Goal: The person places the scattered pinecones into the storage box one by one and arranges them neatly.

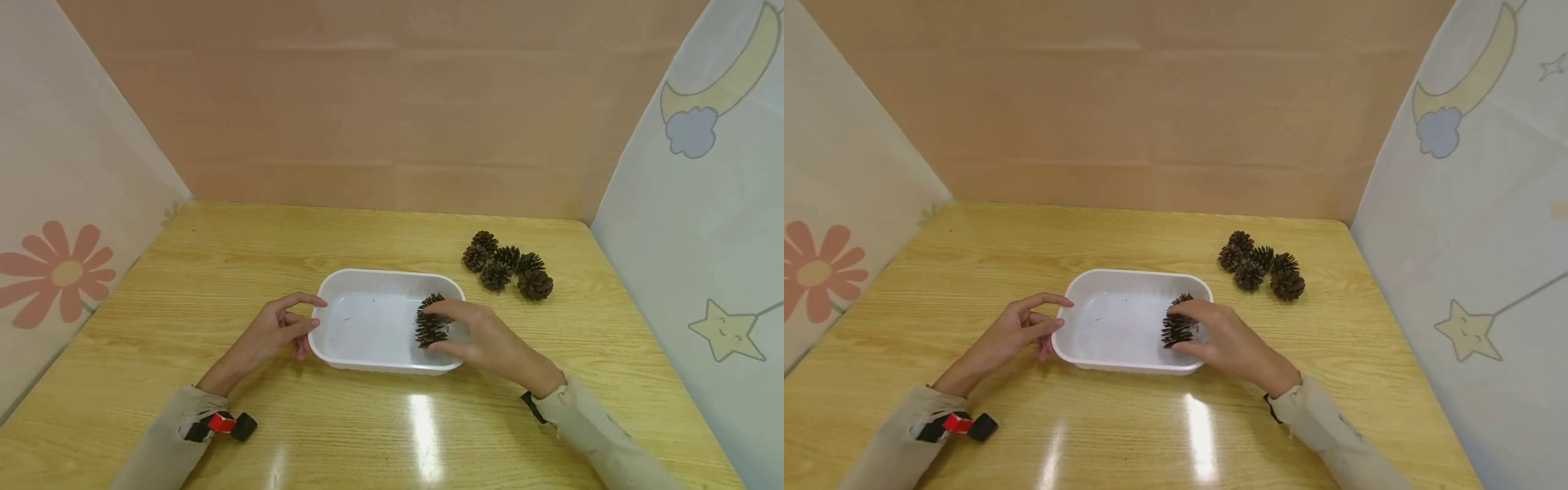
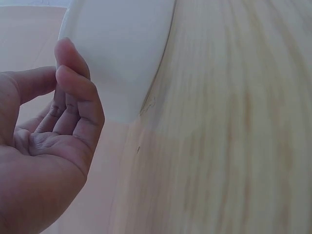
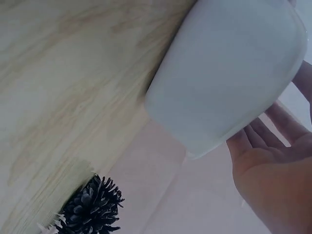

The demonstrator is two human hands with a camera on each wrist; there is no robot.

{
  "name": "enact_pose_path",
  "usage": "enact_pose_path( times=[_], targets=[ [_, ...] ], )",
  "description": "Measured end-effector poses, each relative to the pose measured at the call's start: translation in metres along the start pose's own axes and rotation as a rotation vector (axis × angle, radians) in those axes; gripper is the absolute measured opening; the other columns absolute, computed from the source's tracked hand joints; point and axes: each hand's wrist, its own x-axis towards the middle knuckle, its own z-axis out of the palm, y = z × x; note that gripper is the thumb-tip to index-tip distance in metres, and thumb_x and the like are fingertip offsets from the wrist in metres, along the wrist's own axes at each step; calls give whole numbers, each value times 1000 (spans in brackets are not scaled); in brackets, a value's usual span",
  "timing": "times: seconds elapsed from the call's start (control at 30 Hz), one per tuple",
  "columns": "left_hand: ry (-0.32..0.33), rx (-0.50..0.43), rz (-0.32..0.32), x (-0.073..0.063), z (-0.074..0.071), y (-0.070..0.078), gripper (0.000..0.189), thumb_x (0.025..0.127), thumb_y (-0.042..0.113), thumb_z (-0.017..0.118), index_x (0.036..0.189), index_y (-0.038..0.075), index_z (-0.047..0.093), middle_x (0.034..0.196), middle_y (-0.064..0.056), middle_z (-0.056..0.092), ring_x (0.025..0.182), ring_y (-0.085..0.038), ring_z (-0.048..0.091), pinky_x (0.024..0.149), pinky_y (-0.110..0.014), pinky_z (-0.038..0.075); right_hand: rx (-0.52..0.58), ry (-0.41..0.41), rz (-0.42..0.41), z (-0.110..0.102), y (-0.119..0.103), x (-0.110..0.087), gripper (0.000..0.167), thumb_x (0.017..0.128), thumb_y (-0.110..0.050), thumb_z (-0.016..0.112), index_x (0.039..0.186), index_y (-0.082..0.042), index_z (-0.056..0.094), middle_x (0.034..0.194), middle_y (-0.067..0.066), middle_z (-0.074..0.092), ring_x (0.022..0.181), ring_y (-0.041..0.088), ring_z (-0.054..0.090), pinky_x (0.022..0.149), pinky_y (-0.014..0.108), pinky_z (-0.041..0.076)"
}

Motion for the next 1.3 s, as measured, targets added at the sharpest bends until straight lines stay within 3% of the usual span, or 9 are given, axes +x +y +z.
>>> enact_pose_path(
  times=[0.27,0.73,0.9,1.3],
  targets=[
    [-3,6,14,-1,1,0,39,100,12,61,133,-6,51,62,-13,64,50,-20,61,48,-33,54,-145,-93,44,2,-5,-2,43,85,-36,79,119,-12,69,125,6,67,115,24,63,97,43,52],
    [-6,16,49,-3,0,-2,38,100,11,61,132,-8,51,63,-17,64,51,-23,62,48,-34,54,-151,-196,99,-4,-8,4,42,88,-38,76,119,-10,70,129,7,63,121,27,58,100,45,49],
    [-11,-3,53,-2,1,-3,38,100,12,61,132,-7,51,63,-15,64,52,-24,62,49,-34,53,-170,-157,79,-10,-8,3,40,86,-36,79,114,-9,71,124,6,65,119,27,59,99,45,50],
    [1,7,41,0,3,-3,38,100,14,62,132,-4,52,63,-17,63,52,-25,62,49,-36,53,-136,54,11,-34,3,-3,36,81,-21,85,111,-6,71,117,8,68,109,23,63,88,42,54]
  ],
)
